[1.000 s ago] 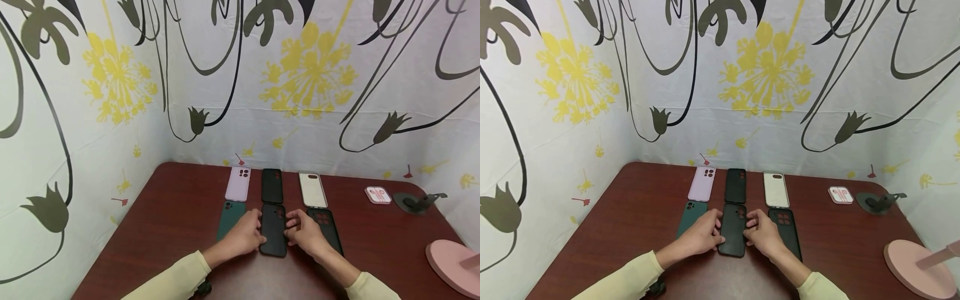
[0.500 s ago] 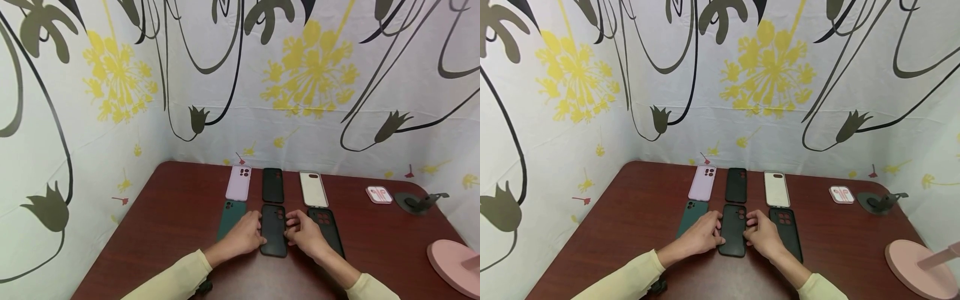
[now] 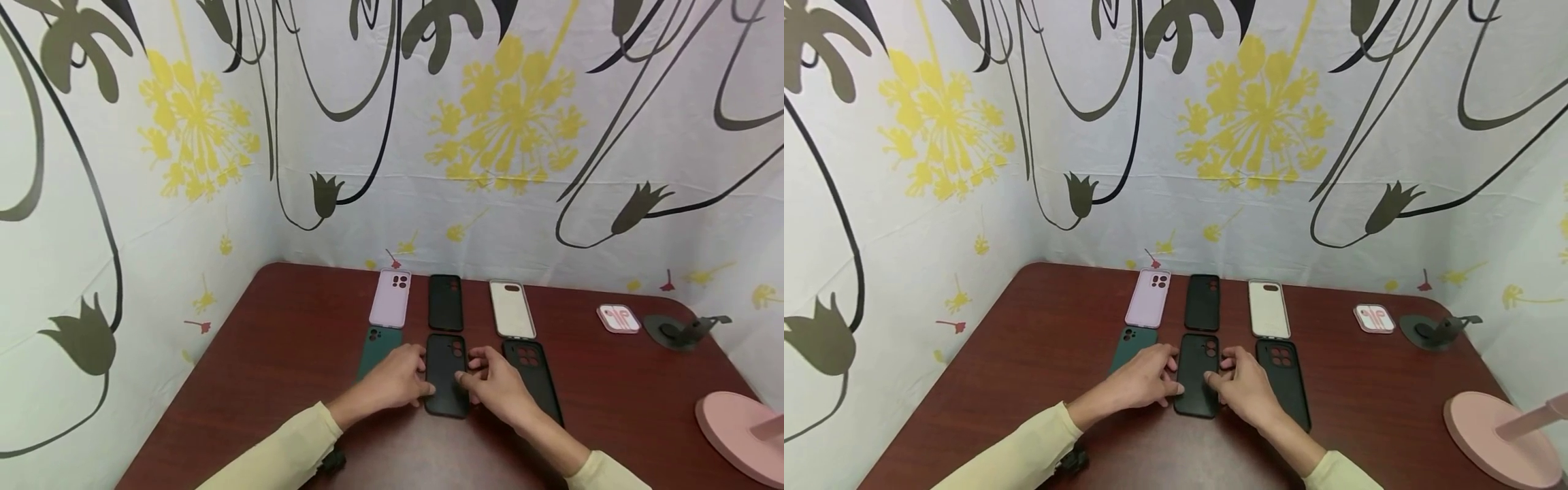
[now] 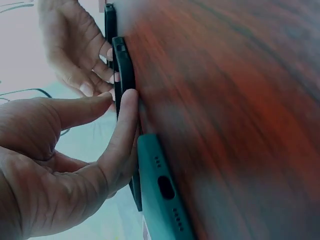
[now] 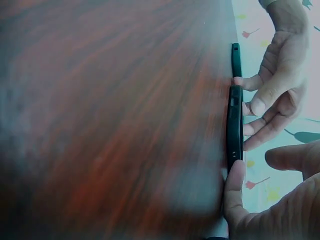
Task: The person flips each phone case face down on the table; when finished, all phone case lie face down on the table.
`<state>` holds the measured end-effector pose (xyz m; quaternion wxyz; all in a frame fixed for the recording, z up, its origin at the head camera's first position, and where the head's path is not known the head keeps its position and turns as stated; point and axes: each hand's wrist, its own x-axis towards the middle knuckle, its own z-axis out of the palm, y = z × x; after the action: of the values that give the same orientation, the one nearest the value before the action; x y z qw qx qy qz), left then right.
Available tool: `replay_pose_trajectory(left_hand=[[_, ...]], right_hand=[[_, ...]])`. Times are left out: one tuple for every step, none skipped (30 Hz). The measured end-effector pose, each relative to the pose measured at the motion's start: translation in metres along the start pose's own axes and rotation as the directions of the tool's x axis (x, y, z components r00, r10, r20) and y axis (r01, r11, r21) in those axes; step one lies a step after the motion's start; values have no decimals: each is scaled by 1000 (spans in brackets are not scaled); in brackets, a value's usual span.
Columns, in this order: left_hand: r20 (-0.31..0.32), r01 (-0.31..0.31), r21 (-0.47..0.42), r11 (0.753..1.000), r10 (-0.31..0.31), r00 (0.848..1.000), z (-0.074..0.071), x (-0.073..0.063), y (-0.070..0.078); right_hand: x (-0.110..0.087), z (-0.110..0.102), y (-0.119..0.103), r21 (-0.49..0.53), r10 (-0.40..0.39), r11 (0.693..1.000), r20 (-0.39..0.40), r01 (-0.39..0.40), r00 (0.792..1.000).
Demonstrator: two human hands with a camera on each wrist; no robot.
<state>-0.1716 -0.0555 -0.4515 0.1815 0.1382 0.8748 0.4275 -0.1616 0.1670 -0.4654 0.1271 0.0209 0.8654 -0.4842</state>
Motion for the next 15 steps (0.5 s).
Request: replay_pose_trajectory(left_hand=[[4, -5, -14, 1000, 5, 1000, -2, -1, 1], [8, -14, -14, 1000, 14, 1000, -4, -3, 0], [11, -21, -15, 1000, 21, 1000, -6, -5, 0], [11, -27, -7, 1000, 27, 1000, -9, -7, 0], [12, -29, -3, 1000, 29, 999, -11, -9, -1], [13, -31, 5, 1000, 31, 999, -14, -11, -1], [13, -31, 16, 999, 31, 999, -17, -12, -2], [13, -32, 26, 999, 31, 999, -20, -14, -3], [12, -31, 29, 999, 31, 999, -24, -15, -5], [10, -32, 30, 999, 31, 999, -27, -17, -6], [11, -33, 20, 999, 33, 999, -30, -18, -7], [8, -36, 11, 999, 36, 999, -33, -20, -9], [3, -40, 2, 999, 40, 999, -36, -21, -10], [-2, -45, -10, 999, 45, 999, -39, -22, -12], [-9, -48, -19, 999, 48, 999, -42, -23, -14]], right_hand=[[0, 0, 0, -5, 0, 1000, -4, 0, 1000], [-1, 0, 0, -16, -1, 1000, -15, 0, 1000], [-2, 0, -1, -32, -6, 999, -26, 5, 1000], [-4, 0, -2, -49, -14, 999, -39, 12, 999], [-5, 0, -3, -70, -28, 997, -52, 24, 998], [-6, 1, -5, -88, -40, 996, -66, 34, 997], [-8, 2, -7, -104, -56, 993, -76, 48, 996], [-9, 2, -9, -114, -71, 992, -85, 61, 994], [-11, 3, -11, -112, -84, 991, -86, 74, 993], [-12, 4, -13, -100, -97, 991, -87, 88, 992], [-12, 5, -15, -83, -109, 991, -84, 102, 991], [-13, 7, -16, -59, -116, 992, -79, 112, 990], [-13, 8, -17, -38, -124, 992, -75, 121, 989], [-13, 10, -18, -19, -130, 991, -71, 129, 989], [-12, 12, -19, -1, -135, 991, -69, 136, 988]])
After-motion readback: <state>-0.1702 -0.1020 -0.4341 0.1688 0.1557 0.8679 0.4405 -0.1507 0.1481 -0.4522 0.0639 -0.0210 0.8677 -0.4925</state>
